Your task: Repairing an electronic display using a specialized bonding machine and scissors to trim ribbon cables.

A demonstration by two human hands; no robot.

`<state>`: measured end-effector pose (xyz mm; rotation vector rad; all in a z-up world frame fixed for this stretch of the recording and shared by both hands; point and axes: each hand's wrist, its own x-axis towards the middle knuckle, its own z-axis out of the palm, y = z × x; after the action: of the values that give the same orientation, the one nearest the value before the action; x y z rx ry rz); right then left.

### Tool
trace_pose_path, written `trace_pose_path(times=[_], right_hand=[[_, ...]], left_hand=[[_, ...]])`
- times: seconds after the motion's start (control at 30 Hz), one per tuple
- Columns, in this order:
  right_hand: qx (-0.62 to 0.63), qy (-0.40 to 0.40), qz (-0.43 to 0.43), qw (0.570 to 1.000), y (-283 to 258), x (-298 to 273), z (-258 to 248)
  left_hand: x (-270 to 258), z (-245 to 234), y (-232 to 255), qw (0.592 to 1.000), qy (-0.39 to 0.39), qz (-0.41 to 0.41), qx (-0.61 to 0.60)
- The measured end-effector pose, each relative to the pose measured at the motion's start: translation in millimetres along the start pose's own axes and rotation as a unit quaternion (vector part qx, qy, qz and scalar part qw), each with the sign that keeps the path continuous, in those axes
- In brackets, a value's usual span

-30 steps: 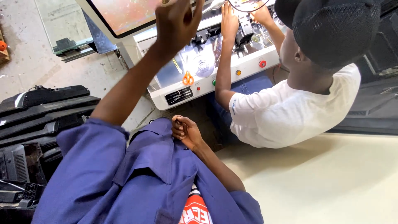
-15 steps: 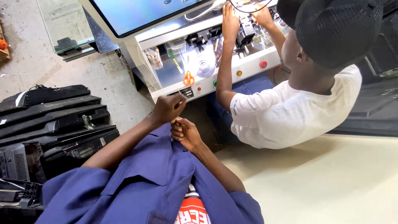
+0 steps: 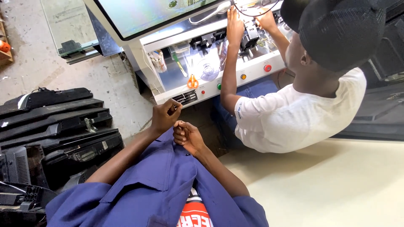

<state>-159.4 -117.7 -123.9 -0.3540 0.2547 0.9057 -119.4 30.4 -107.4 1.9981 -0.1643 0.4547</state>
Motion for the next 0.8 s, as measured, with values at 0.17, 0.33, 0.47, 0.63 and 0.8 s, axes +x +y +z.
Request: trace_pose_path(times=[0.17, 0.33, 0.47, 0.63, 0.8], right_hand=[[-0.006, 0.003, -0.001, 1.000, 1.7, 1.9, -7.2], [-0.016, 0.006, 0.001, 1.000, -3.4, -1.1, 0.0], [-0.021, 0.011, -0.003, 1.000, -5.6, -1.5, 4.3], [-0.018, 0.012, -0.008, 1.000, -5.5, -0.6, 1.0], [-0.008, 0.014, -0.001, 1.000, -3.7, -0.3, -2.5]], left_hand=[[-1.8, 2.6, 0.7, 1.000, -0.001, 0.002, -0.004], [-1.9, 0.3, 10.2, 0.999, 0.010, -0.017, -0.026], [-6.4, 0.0, 1.7, 0.995, 0.014, -0.065, -0.071], [-32.1, 0.1, -43.7, 0.992, -0.019, -0.125, -0.017], [-69.5, -6.4, -135.1, 0.891, -0.370, -0.215, 0.152]])
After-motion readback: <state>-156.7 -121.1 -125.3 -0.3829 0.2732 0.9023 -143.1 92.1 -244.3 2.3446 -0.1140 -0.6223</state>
